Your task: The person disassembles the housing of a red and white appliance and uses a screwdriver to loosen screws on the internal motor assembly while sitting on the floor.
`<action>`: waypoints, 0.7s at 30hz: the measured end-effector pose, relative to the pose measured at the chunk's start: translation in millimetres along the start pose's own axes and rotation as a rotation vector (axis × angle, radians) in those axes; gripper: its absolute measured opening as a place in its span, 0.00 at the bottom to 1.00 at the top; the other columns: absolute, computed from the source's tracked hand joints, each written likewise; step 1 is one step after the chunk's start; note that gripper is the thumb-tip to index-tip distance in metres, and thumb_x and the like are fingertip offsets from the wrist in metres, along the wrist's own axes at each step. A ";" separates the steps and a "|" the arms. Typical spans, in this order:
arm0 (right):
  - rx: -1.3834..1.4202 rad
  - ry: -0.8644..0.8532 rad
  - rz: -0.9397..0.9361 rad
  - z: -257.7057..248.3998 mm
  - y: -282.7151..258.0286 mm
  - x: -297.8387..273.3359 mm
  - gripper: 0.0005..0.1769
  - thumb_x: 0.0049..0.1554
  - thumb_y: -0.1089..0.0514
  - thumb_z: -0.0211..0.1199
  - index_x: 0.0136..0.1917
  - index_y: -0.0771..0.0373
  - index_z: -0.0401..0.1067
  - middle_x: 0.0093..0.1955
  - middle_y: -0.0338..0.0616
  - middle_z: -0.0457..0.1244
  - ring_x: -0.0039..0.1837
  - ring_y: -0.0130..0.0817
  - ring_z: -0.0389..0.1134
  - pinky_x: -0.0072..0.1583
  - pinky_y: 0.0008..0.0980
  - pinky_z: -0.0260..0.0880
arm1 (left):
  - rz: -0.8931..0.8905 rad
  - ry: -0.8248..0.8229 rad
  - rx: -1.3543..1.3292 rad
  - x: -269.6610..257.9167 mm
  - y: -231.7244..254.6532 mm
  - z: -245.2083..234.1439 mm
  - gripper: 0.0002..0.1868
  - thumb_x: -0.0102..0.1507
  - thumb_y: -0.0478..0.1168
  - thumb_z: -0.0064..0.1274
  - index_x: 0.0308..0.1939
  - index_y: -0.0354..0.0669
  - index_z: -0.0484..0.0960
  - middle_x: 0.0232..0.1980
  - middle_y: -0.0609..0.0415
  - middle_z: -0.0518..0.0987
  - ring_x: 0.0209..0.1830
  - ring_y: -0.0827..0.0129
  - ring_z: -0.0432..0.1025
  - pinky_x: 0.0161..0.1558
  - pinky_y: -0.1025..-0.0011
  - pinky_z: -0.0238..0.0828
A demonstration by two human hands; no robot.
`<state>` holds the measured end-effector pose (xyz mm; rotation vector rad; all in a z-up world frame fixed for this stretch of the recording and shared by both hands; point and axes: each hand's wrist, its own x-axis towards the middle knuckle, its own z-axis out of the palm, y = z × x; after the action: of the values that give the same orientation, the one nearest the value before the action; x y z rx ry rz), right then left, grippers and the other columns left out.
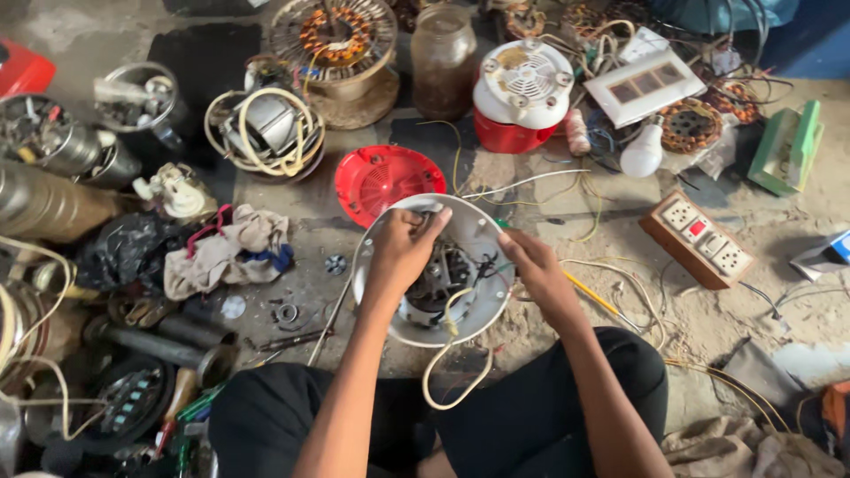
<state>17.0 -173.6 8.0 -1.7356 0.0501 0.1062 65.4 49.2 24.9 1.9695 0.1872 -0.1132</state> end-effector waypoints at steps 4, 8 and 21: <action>-0.005 -0.001 0.124 -8.0 -0.5 0.6 0.27 0.63 0.44 0.57 0.64 0.68 0.74 0.50 0.43 0.67 0.51 0.29 0.63 0.52 0.30 0.64 | 0.014 0.004 -0.224 -0.5 -12.1 15.2 0.29 0.56 0.48 0.69 0.50 0.34 0.74 0.45 0.48 0.82 0.43 0.64 0.79 0.46 0.69 0.75; 0.071 -0.013 0.045 -10.2 0.7 5.6 0.27 0.62 0.44 0.59 0.63 0.69 0.72 0.54 0.43 0.69 0.57 0.29 0.67 0.59 0.30 0.66 | 0.050 -0.033 -0.530 -17.4 2.7 2.9 0.23 0.59 0.37 0.66 0.53 0.34 0.73 0.48 0.48 0.83 0.48 0.68 0.79 0.51 0.71 0.74; 0.048 -0.009 0.106 -13.8 -11.9 -1.1 0.29 0.62 0.42 0.57 0.62 0.69 0.74 0.53 0.46 0.70 0.56 0.31 0.67 0.59 0.30 0.65 | 0.157 0.102 -0.938 -72.6 22.0 -18.9 0.14 0.64 0.22 0.53 0.50 0.35 0.68 0.50 0.40 0.82 0.43 0.61 0.78 0.51 0.63 0.77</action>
<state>17.6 -185.3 22.0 -1.6843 0.1371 0.1888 -2.0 52.4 64.3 1.0467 0.1175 0.1582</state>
